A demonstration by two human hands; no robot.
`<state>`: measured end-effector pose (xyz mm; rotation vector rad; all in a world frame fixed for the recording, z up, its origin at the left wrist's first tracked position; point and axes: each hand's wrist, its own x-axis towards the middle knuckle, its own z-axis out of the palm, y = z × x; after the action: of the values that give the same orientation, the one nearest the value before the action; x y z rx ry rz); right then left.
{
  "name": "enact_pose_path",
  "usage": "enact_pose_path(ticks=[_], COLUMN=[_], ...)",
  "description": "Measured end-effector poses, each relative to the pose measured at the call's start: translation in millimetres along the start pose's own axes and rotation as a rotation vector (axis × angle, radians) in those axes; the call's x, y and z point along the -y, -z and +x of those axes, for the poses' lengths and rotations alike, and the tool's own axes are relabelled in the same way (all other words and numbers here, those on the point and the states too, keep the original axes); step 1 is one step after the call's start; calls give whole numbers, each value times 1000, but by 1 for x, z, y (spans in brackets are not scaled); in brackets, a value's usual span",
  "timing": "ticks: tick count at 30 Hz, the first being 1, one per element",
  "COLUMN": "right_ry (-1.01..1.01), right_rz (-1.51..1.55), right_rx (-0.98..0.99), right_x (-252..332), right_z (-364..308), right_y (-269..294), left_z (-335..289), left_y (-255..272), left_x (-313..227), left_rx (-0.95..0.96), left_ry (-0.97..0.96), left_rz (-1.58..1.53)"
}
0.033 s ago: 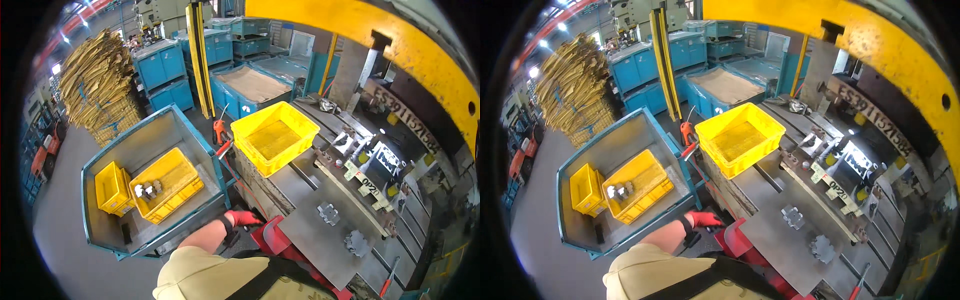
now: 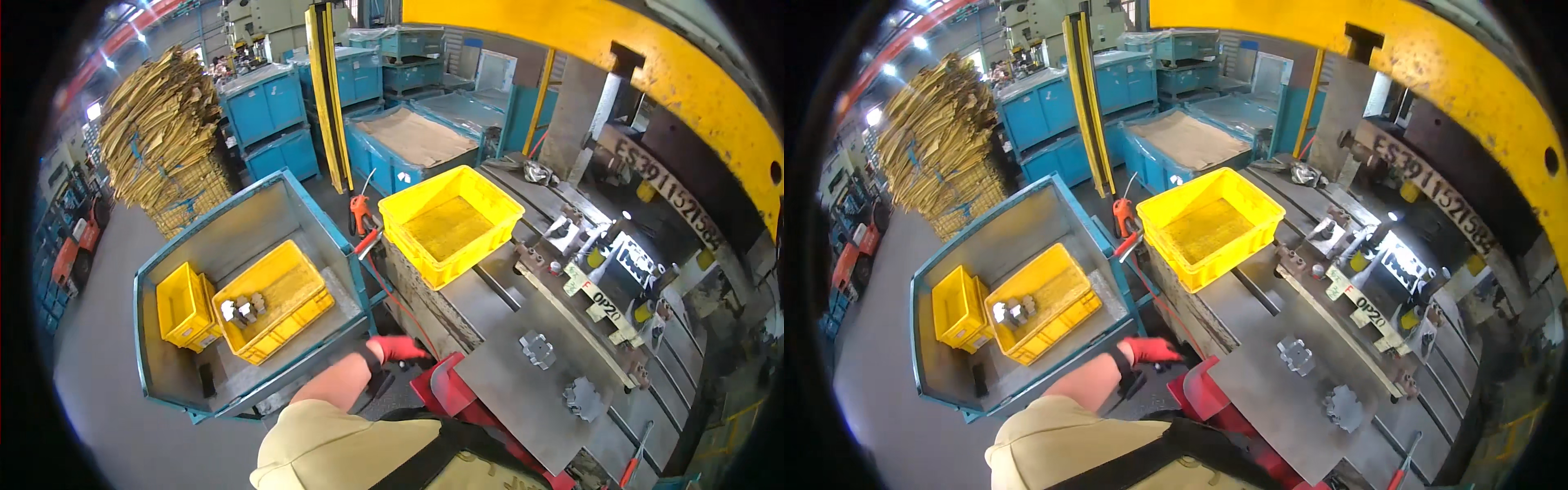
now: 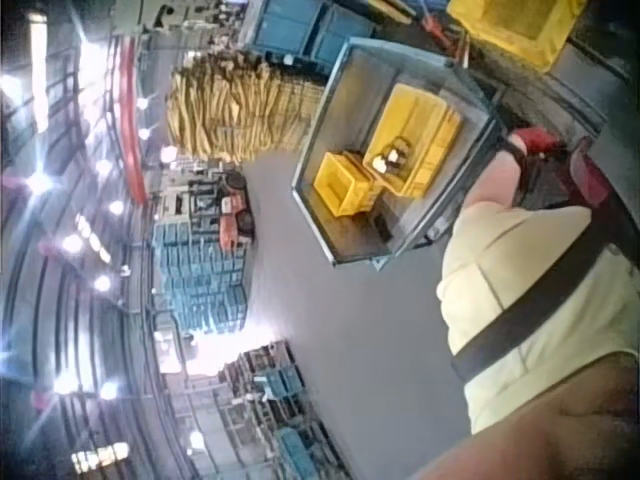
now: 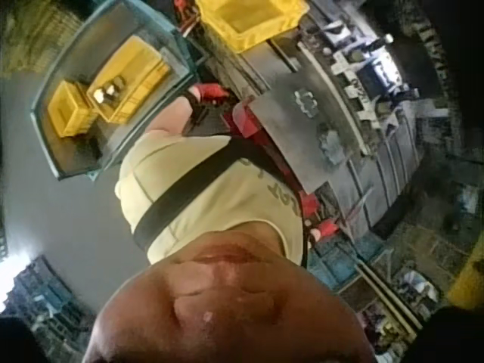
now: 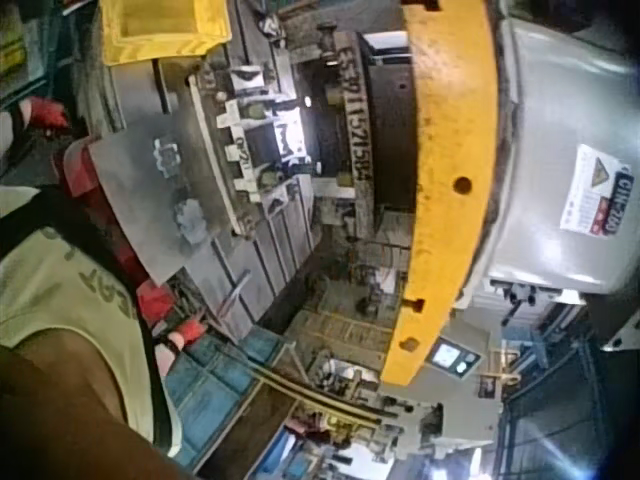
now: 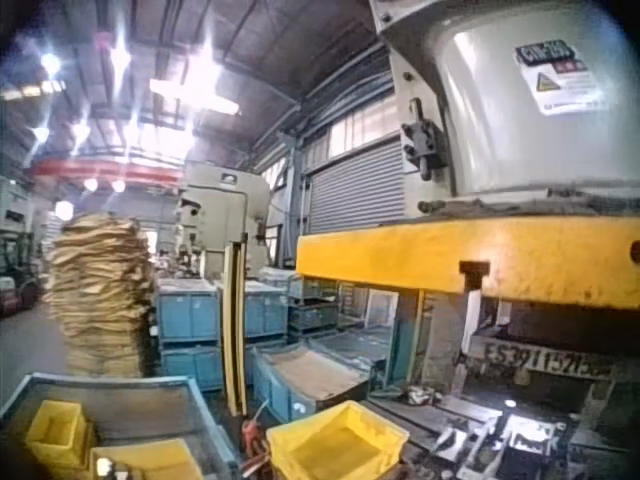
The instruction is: The operator places metal pieces into a press machine, cycles the press, removes the processed pieces, and performs secondary tasks like marking or adjusting with a screwdriver.
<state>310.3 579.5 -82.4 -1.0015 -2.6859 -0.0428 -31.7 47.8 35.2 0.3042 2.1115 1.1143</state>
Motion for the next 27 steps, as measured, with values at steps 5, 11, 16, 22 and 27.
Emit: enact_pose_path(ticks=[5, 11, 16, 22, 27], right_ry=[201, 423, 411, 314, 292], right_rz=[462, 436, 306, 284, 343], right_rx=[-120, 27, 57, 33, -17], right_x=[146, 245, 268, 270, 278], right_z=[95, 94, 71, 59, 49], right_y=[135, 185, 182, 185, 183], left_z=[3, 53, 105, 171, 230], left_y=[63, 74, 75, 25, 10], left_x=[-106, -261, -313, -371, -386], left_rx=[-141, -56, -29, -288, -443], left_ry=[-316, -958, -941, -789, -642], left_rz=[8, 33, 81, 158, 654])
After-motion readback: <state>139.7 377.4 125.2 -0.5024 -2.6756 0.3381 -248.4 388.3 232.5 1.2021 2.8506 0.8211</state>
